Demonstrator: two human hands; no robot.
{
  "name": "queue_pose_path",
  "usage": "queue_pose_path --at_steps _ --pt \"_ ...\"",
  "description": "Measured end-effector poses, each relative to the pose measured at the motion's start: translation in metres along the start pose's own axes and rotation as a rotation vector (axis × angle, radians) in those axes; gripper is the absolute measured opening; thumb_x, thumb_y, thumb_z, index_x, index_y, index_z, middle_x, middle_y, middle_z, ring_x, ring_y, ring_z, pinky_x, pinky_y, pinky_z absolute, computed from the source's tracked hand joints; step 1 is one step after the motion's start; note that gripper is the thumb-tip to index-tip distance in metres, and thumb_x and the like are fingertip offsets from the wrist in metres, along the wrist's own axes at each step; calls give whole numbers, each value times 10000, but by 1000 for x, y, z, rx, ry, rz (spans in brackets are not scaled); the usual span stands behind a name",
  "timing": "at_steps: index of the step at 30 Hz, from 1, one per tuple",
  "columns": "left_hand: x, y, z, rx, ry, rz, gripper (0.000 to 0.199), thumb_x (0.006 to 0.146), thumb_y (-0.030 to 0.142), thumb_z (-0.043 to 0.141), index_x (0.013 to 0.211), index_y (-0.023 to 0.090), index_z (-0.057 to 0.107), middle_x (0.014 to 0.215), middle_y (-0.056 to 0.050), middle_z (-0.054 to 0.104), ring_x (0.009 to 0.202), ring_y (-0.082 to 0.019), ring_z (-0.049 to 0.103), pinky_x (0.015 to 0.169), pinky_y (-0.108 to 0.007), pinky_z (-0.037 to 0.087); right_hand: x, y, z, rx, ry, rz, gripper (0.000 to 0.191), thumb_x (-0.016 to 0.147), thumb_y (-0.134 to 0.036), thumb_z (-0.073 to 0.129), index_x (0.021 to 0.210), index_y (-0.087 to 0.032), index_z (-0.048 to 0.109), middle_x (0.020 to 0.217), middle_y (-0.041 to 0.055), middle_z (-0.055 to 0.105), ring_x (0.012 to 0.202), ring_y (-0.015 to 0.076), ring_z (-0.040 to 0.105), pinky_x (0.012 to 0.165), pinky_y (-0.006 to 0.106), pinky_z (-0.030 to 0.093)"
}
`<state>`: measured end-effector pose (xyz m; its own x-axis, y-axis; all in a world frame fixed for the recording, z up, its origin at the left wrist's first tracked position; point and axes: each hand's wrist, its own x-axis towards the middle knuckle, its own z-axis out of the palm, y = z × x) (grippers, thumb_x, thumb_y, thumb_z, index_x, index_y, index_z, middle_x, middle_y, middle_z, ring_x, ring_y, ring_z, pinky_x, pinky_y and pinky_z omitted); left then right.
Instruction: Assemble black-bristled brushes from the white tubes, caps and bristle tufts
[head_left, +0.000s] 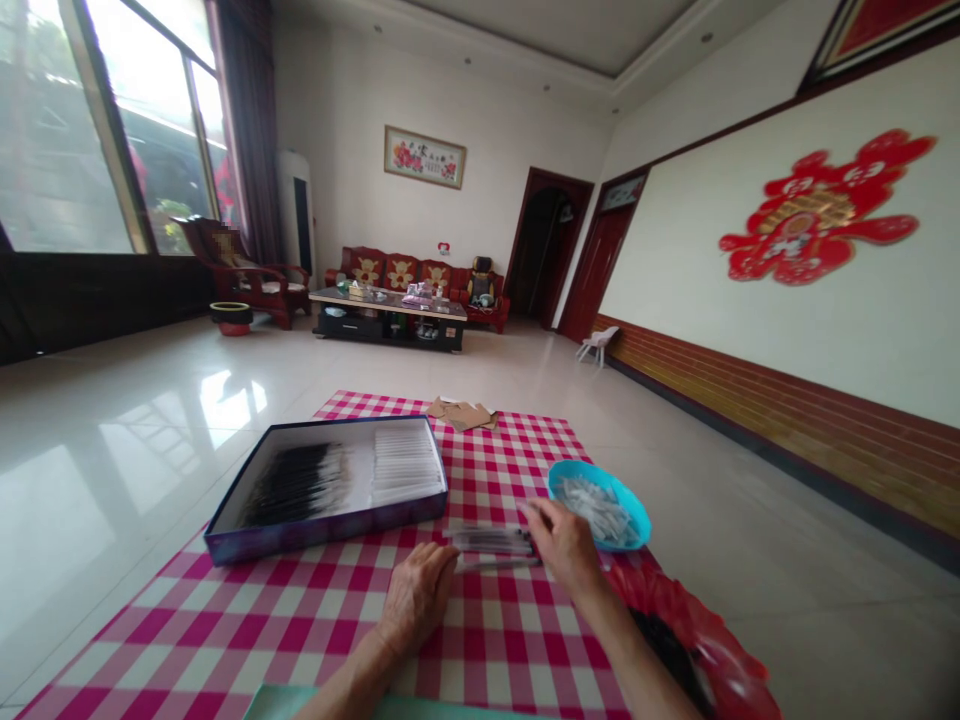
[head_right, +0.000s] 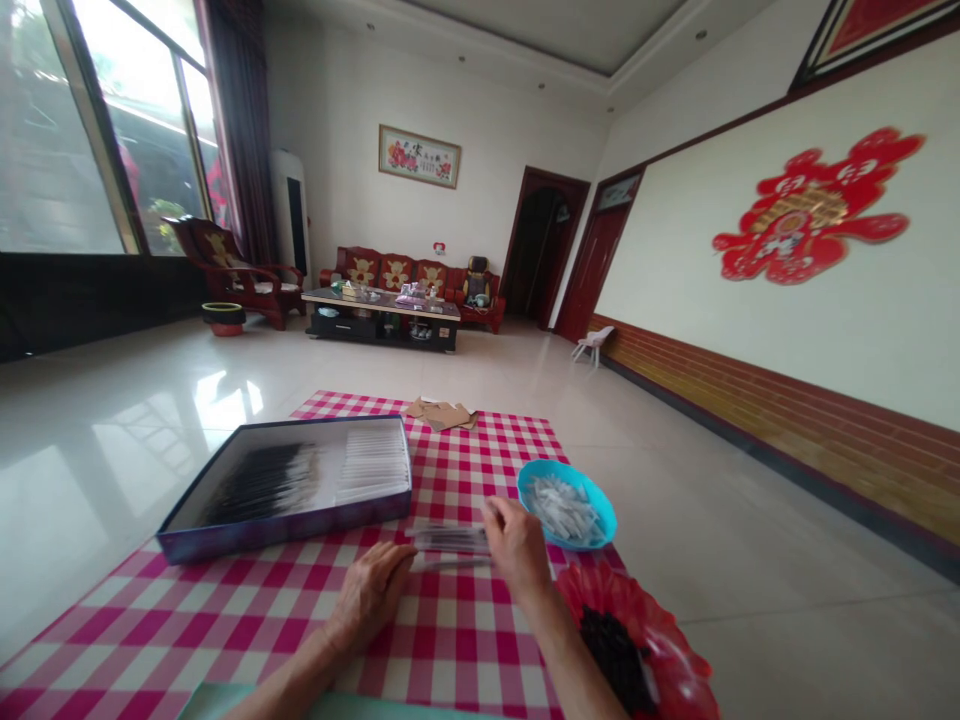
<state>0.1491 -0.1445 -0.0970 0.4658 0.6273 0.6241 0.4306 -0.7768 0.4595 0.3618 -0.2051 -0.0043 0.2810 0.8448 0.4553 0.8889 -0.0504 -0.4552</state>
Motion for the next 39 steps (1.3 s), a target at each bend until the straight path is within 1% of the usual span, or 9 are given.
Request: queue_pose_path --at_steps 5,8,12,16,24,29,32,35,39 --pt "0 -1 2 -3 18 3 263 922 219 367 908 201 629 727 -38 616 714 -162 589 670 -263 482 50 69 -22 -212 -5 185 207 772 -192 523 787 -126 719 777 139 724 760 267 670 688 322 460" --pt "1 -1 1 -12 19 6 265 922 219 364 904 197 627 721 -39 614 713 -160 589 672 -262 480 59 85 -24 -288 -3 255 230 748 -168 542 886 -85 706 782 165 718 756 273 670 668 322 449" --pt "1 -1 1 -27 6 -5 266 924 220 361 899 200 625 735 -40 621 716 -162 587 675 -270 475 49 68 -16 -295 -43 183 273 807 -182 478 989 -125 673 869 120 718 805 220 660 705 284 445" --pt "1 0 0 -44 7 -27 262 918 212 365 905 204 627 756 -42 634 738 -164 592 694 -273 473 18 32 8 -249 -200 -25 202 805 -169 493 826 -203 691 811 30 710 768 167 647 696 229 446" --pt "-1 -1 0 -25 1 -55 254 918 222 375 918 209 628 760 -42 618 742 -165 577 689 -270 455 -37 8 33 -352 -257 -120 228 754 -60 509 803 -201 682 858 89 654 802 231 617 701 323 432" --pt "3 18 -12 57 -73 100 246 914 222 390 1047 225 597 904 -62 607 822 -188 537 743 -321 422 -52 -3 32 -345 -236 -160 224 774 -63 491 822 -212 650 875 82 639 845 237 600 737 343 419" --pt "5 33 -15 95 -174 217 229 904 240 436 1091 238 569 973 -56 602 885 -204 519 823 -368 378 -59 -14 35 -219 -220 -208 241 799 -65 452 857 -218 628 866 66 637 835 219 600 742 327 427" --pt "3 37 -11 155 -211 201 178 899 247 462 1031 236 581 853 -31 600 815 -196 510 813 -372 353 -63 -18 40 7 -185 -214 200 836 -123 438 841 -216 616 828 55 642 807 205 615 722 308 461" --pt "0 29 -8 191 -178 110 188 912 222 426 988 239 597 792 -30 591 739 -185 490 743 -350 336 -67 -4 44 308 -59 -14 191 843 -324 504 888 -196 638 843 67 695 781 209 654 703 296 519"
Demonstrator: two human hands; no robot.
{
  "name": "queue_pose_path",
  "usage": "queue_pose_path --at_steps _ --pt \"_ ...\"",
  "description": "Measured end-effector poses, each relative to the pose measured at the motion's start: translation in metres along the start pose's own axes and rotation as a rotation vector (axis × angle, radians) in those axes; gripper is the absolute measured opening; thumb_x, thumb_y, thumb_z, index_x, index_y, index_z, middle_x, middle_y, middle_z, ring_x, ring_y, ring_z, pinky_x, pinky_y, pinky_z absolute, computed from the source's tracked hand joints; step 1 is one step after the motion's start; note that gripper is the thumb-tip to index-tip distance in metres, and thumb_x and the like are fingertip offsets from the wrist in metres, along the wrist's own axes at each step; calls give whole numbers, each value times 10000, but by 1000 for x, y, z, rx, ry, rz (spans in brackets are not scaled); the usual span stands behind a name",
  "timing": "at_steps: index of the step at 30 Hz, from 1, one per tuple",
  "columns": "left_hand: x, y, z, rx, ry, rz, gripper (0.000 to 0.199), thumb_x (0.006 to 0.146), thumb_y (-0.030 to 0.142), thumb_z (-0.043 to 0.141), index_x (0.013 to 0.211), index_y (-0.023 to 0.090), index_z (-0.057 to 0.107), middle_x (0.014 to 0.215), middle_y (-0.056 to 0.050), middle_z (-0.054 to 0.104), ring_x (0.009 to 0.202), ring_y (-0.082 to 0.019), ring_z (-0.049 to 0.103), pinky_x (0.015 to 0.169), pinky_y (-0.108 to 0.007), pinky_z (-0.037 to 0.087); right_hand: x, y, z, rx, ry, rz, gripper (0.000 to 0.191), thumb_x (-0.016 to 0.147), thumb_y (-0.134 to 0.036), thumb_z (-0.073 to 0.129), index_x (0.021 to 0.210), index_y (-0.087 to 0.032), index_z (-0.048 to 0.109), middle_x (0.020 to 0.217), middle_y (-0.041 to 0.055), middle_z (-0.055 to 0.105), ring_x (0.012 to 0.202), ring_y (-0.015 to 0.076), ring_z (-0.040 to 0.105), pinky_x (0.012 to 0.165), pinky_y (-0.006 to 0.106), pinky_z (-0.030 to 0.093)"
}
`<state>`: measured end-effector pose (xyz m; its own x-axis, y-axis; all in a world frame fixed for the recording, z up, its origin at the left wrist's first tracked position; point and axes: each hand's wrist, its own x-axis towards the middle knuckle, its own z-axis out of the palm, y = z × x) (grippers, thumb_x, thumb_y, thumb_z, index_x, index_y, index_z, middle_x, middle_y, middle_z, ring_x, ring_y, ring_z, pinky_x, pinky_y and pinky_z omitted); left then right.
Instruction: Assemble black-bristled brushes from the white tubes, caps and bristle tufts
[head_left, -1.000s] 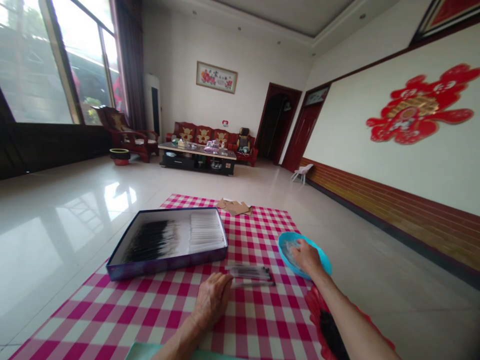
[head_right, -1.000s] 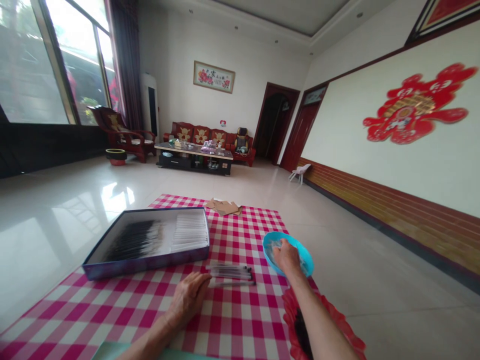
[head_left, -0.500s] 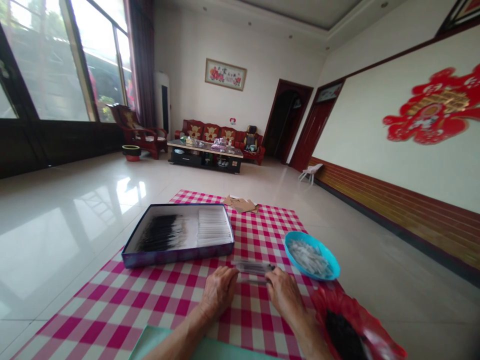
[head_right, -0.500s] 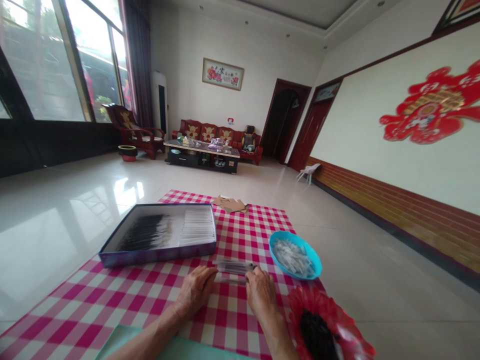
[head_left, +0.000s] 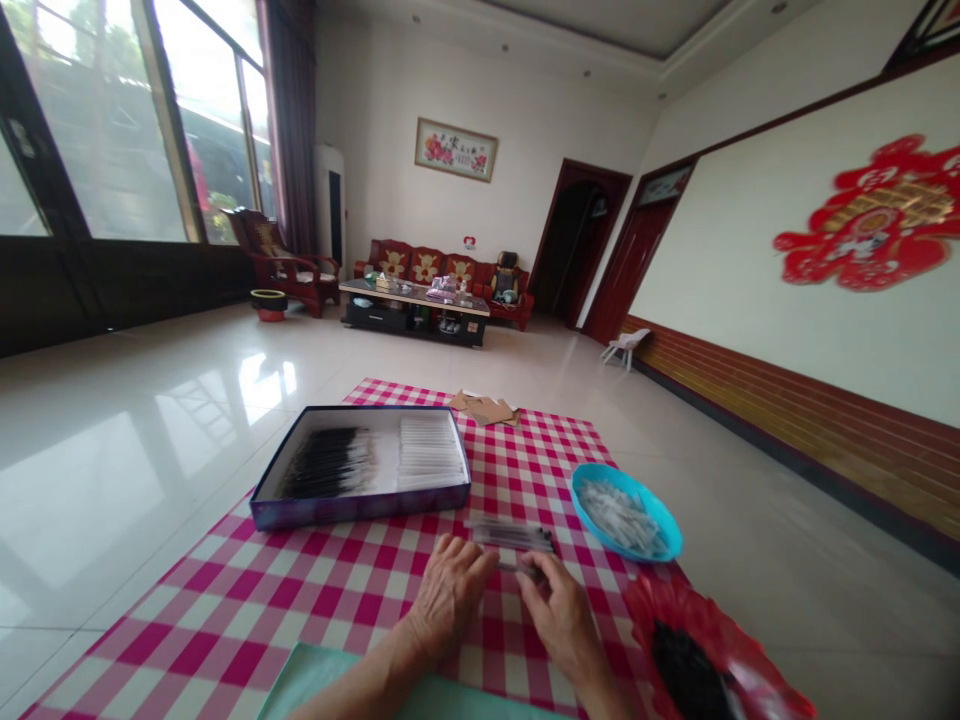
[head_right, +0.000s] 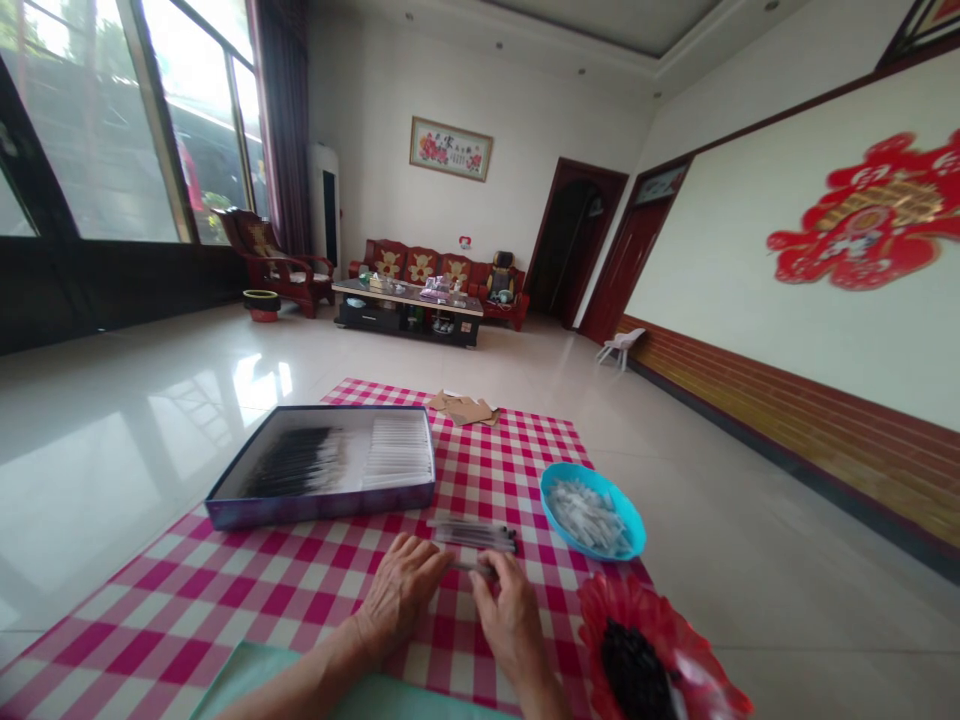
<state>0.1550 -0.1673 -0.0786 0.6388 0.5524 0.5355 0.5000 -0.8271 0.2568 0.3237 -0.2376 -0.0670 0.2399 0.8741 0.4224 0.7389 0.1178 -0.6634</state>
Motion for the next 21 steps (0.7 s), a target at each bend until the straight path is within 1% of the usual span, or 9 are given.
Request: queue_pose_path --at_steps 1,3,4,6,9,12,15,18,21 --pt "0 -2 0 -3 16 -16 209 915 210 413 1011 243 595 802 -33 596 738 -184 489 747 -353 332 -1 5 -1 61 33 76 247 837 -378 512 908 -187 651 841 71 710 769 215 665 690 297 530" --pt "0 -5 -1 -9 42 -36 234 913 189 402 1032 249 594 811 -36 605 744 -185 491 776 -368 326 -4 12 -3 171 55 222 355 815 -468 523 926 -170 679 805 71 728 723 227 679 642 300 545" --pt "1 -5 -2 -8 51 -38 232 910 185 406 1023 252 597 808 -35 607 748 -187 492 799 -379 322 -5 15 -4 219 50 278 391 800 -498 533 924 -163 691 774 69 730 702 232 681 615 300 547" --pt "2 -4 -3 -1 57 -32 219 905 183 419 1009 256 598 808 -31 609 763 -190 496 849 -400 310 -7 16 -5 276 38 338 425 776 -529 553 909 -154 704 711 60 721 651 230 673 562 292 538" --pt "2 1 -4 16 39 -2 203 913 193 423 1023 255 581 819 -23 607 768 -187 498 853 -392 318 -8 11 -2 238 47 303 407 794 -534 536 805 -164 706 603 31 669 556 190 613 502 257 485" --pt "1 6 -1 33 -5 36 162 922 218 423 970 236 577 805 -23 592 741 -185 487 748 -338 345 -9 4 3 130 48 223 433 827 -540 485 703 -171 675 541 8 604 497 151 527 476 237 420" --pt "0 10 0 44 -32 52 149 925 239 428 883 228 570 778 -21 573 730 -184 476 687 -313 340 -10 0 8 83 57 198 466 851 -547 439 661 -173 642 518 -5 559 486 137 478 476 232 392" --pt "1 12 -2 53 -22 43 145 926 254 429 884 235 567 778 -20 568 731 -184 470 697 -320 335 -11 -2 10 115 62 189 443 865 -526 438 671 -176 627 552 1 574 517 143 499 497 230 405" --pt "2 13 -5 65 10 24 168 930 251 411 874 232 568 752 -19 561 712 -182 465 710 -337 322 -12 -4 10 153 78 142 378 883 -475 445 722 -183 621 646 23 623 593 159 556 566 234 445"
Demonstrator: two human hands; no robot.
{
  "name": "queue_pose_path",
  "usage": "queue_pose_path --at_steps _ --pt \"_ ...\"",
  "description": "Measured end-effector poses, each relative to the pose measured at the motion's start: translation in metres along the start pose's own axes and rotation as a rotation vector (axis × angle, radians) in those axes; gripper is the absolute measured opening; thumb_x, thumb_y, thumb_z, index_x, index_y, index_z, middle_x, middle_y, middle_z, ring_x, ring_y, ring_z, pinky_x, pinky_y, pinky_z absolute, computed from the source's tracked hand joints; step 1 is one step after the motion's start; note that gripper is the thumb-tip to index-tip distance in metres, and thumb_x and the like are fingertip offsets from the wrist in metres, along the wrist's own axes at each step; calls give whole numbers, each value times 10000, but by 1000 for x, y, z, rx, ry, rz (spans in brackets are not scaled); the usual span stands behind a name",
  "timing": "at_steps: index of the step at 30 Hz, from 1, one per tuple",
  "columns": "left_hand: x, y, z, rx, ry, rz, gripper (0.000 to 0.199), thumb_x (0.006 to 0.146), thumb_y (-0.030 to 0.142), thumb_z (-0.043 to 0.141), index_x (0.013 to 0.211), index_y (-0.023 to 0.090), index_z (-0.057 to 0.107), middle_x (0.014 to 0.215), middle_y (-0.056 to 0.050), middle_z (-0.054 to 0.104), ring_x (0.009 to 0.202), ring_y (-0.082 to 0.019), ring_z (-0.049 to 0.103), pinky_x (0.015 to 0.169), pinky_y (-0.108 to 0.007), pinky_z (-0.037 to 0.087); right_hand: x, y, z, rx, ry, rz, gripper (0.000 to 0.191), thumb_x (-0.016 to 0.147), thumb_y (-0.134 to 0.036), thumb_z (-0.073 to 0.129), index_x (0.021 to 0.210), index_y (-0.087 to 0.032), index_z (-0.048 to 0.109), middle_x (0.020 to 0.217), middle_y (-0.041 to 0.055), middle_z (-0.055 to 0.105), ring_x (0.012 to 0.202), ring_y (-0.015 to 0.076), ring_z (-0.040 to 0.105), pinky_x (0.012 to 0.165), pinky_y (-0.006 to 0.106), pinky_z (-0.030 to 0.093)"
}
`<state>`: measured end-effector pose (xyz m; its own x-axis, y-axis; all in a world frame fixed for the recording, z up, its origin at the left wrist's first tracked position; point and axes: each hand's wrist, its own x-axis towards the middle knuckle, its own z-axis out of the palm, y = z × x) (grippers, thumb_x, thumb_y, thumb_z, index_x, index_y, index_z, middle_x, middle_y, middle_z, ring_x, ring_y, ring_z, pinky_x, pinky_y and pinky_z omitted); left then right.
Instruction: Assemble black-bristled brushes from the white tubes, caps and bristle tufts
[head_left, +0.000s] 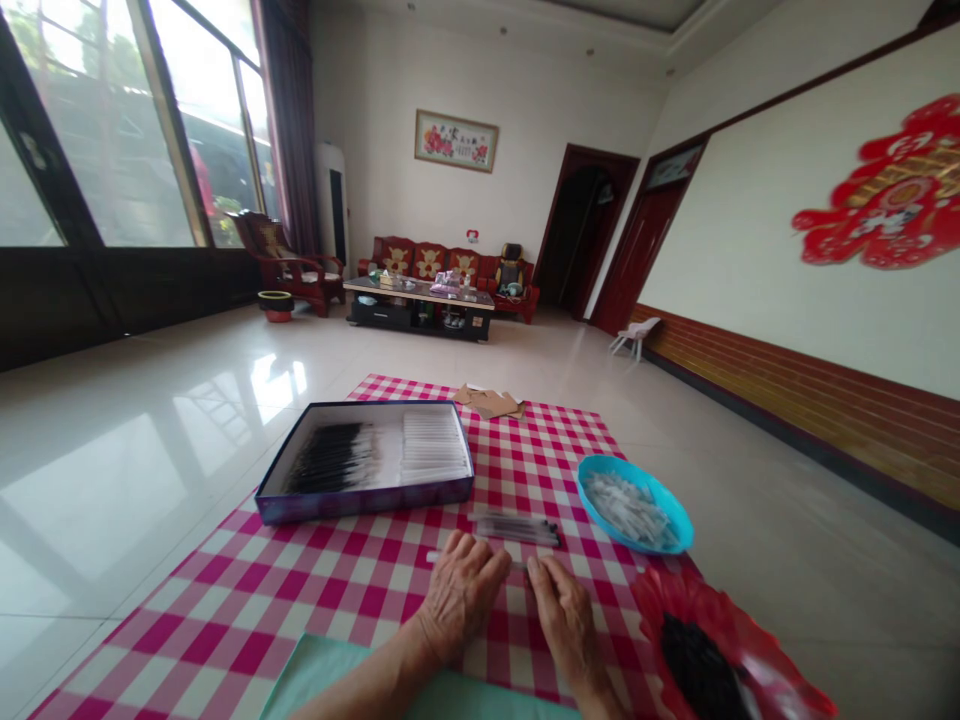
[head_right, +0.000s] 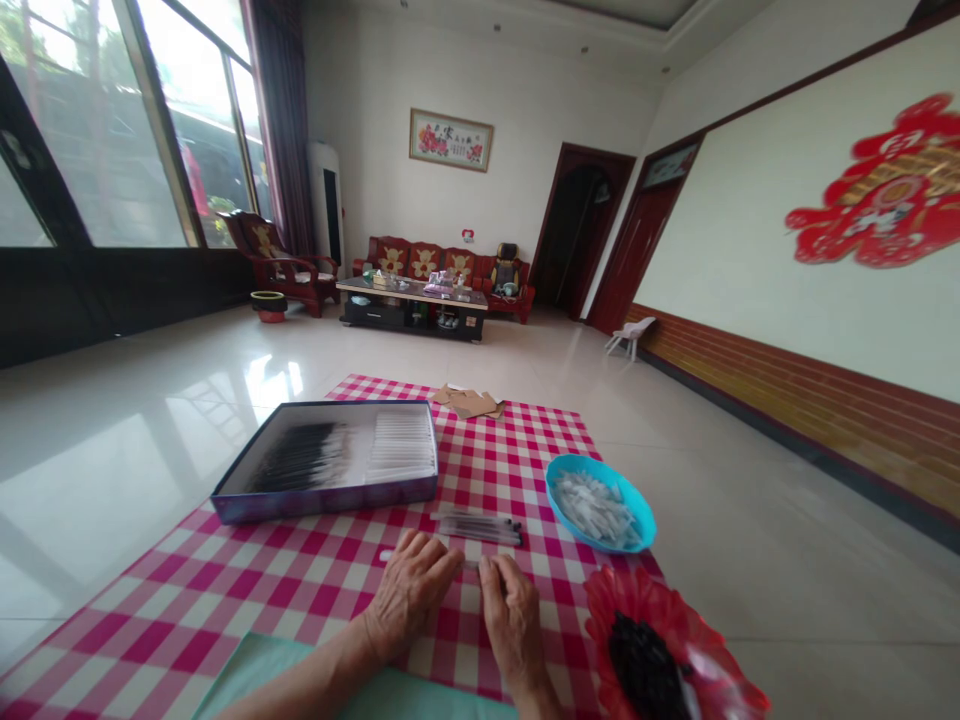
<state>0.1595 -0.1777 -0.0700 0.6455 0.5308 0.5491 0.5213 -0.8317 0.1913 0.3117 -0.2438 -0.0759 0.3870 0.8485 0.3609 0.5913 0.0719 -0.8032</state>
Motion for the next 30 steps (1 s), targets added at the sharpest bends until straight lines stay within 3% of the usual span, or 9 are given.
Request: queue_pose_path --at_steps 7,13,17,23,25,30 --pt "0 -5 2 48 55 -6 236 933 336 427 773 226 561 668 -6 543 650 -162 464 658 -326 283 0 4 2 90 -39 -106 242 876 -377 501 847 -197 661 817 60 691 768 200 645 702 263 509" --pt "-2 -7 4 84 58 -9 227 933 310 426 751 225 533 644 5 541 630 -164 468 641 -322 266 0 13 3 261 -78 -36 246 816 -369 586 958 -196 687 969 95 707 913 246 661 802 332 537" --pt "-3 -7 3 78 46 -10 236 934 301 418 741 223 529 644 3 540 632 -167 468 649 -324 275 -2 14 6 363 -95 65 402 787 -400 616 1121 -175 614 1031 112 692 936 253 661 783 333 549" --pt "-3 -6 3 71 38 3 253 940 305 401 738 219 526 646 0 536 632 -164 466 654 -327 277 -1 10 7 184 -34 76 334 823 -472 533 802 -172 678 643 43 667 583 190 624 529 245 513" --pt "-3 -7 3 72 36 8 251 939 305 403 739 220 529 645 -1 535 630 -165 465 651 -327 276 -1 9 7 203 -35 61 323 814 -471 545 805 -174 672 654 40 666 581 186 618 528 243 510" --pt "-3 -7 5 68 30 3 237 933 298 411 746 222 535 648 -3 540 632 -168 468 649 -329 276 -3 8 5 339 -66 53 287 780 -440 602 885 -178 655 832 71 700 750 218 663 688 291 543"
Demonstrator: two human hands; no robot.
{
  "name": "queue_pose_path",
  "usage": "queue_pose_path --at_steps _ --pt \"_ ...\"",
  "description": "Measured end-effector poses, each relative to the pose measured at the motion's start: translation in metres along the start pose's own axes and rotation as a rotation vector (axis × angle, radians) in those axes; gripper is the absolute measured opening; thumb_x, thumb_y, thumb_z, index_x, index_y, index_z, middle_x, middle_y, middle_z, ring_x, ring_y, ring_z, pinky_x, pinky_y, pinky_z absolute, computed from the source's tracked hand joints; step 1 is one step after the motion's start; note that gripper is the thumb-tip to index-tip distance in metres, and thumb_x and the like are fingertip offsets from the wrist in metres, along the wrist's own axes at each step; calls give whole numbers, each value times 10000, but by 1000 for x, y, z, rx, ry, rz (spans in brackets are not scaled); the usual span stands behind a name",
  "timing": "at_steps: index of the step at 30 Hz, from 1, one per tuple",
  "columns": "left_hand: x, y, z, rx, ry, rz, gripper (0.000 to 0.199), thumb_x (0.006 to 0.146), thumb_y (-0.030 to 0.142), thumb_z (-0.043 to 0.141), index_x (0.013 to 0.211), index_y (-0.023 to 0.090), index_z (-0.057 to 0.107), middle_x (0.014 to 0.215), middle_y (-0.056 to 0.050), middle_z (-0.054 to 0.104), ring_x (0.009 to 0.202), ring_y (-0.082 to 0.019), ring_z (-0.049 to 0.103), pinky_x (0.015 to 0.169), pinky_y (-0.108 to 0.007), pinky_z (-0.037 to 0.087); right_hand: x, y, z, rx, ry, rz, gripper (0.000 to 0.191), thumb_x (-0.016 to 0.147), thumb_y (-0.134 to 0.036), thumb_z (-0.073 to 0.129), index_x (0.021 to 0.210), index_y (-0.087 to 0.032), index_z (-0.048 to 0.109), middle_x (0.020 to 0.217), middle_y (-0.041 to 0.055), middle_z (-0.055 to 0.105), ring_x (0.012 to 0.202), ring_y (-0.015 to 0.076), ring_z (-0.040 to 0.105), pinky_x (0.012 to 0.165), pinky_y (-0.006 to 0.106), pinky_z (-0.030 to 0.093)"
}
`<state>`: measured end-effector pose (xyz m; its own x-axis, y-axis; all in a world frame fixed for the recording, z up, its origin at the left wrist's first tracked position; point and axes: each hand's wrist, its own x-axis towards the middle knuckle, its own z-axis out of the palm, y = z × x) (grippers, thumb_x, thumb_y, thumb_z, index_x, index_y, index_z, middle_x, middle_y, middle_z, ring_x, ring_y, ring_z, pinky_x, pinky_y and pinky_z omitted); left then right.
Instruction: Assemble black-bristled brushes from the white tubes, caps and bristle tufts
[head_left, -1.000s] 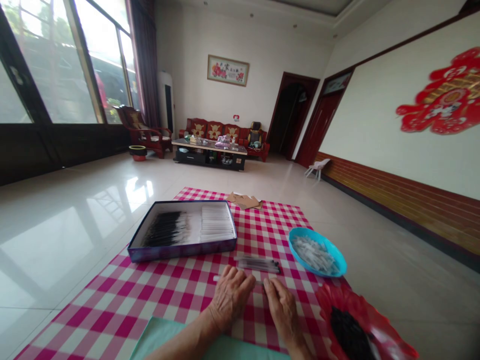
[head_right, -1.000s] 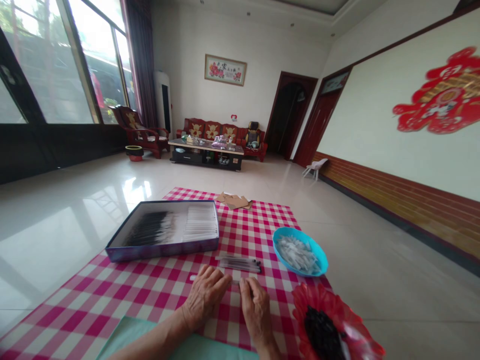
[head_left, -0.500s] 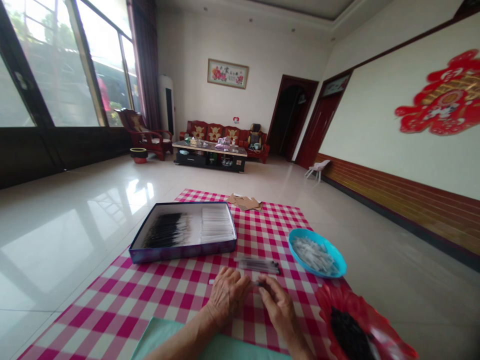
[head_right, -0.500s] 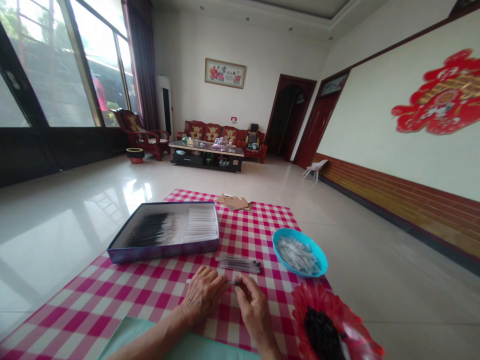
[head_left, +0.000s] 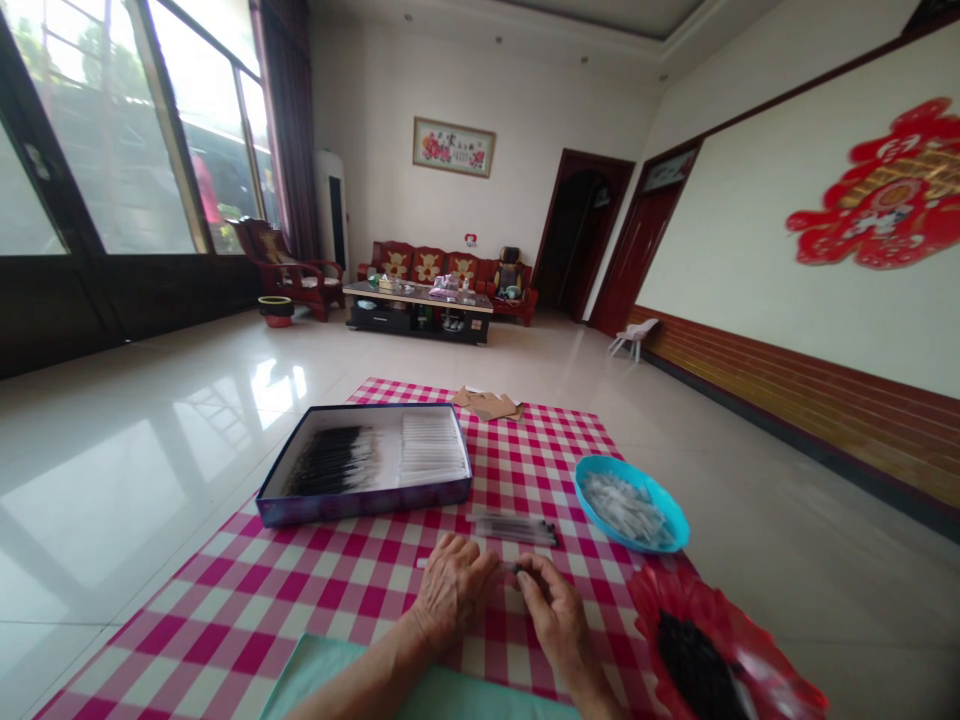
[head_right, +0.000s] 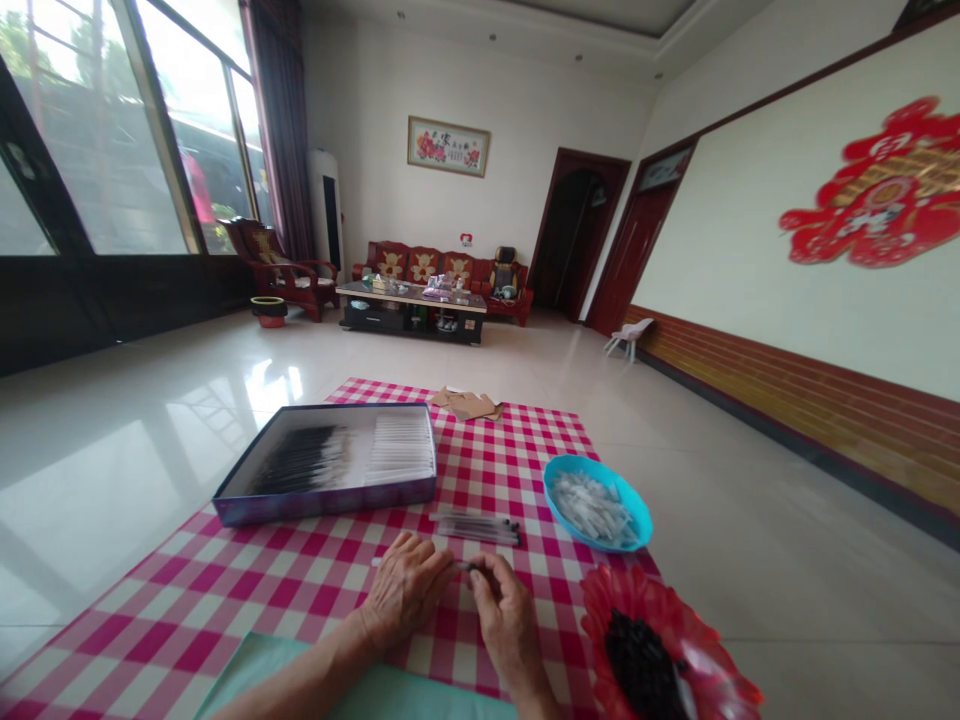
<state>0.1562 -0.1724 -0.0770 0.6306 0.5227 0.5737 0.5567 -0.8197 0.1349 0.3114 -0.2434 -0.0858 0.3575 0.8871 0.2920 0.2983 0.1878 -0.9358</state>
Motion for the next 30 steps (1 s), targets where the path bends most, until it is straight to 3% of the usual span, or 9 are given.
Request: queue_pose_path --at_steps 6,10,12,15,21,26,30 --pt "0 0 2 -13 -7 -11 243 933 296 413 741 223 543 646 -4 543 631 -166 468 655 -330 282 2 5 2 40 -3 82 420 781 -452 605 1093 -172 591 1025 115 684 900 240 656 742 309 535" --pt "-1 -1 2 -9 -17 -9 253 936 313 405 745 223 543 651 -5 547 633 -167 470 656 -331 282 3 8 2 -144 11 68 355 838 -489 500 842 -172 660 756 71 693 697 210 641 620 267 511" --pt "-1 -1 2 -12 -23 -8 256 939 322 400 752 224 545 656 -5 549 637 -168 473 657 -329 283 3 8 1 -166 -6 48 345 841 -481 496 815 -174 652 665 43 660 601 187 607 553 252 488" --pt "-1 -1 2 -16 -27 -18 257 939 320 395 754 224 546 662 -6 552 643 -170 476 656 -327 286 2 7 0 -119 -10 32 287 828 -442 529 877 -179 632 698 32 655 589 173 597 527 239 483" --pt "0 -2 2 -27 -21 -36 256 935 308 401 744 217 545 659 -6 554 641 -168 480 658 -320 296 1 3 -2 -112 59 -64 201 809 -365 559 874 -184 620 790 51 681 697 193 648 623 257 524" --pt "1 -2 1 -83 12 -47 222 936 263 399 798 207 565 692 -12 567 668 -167 494 682 -312 318 2 -23 -10 -273 141 -163 217 805 -353 555 912 -191 651 861 71 713 769 214 674 685 281 534" --pt "1 -2 0 -123 10 -52 197 933 248 410 823 205 567 719 -13 577 702 -175 506 696 -312 328 6 -51 -44 -451 212 -168 255 790 -388 536 914 -205 662 878 79 724 781 231 677 696 311 537"
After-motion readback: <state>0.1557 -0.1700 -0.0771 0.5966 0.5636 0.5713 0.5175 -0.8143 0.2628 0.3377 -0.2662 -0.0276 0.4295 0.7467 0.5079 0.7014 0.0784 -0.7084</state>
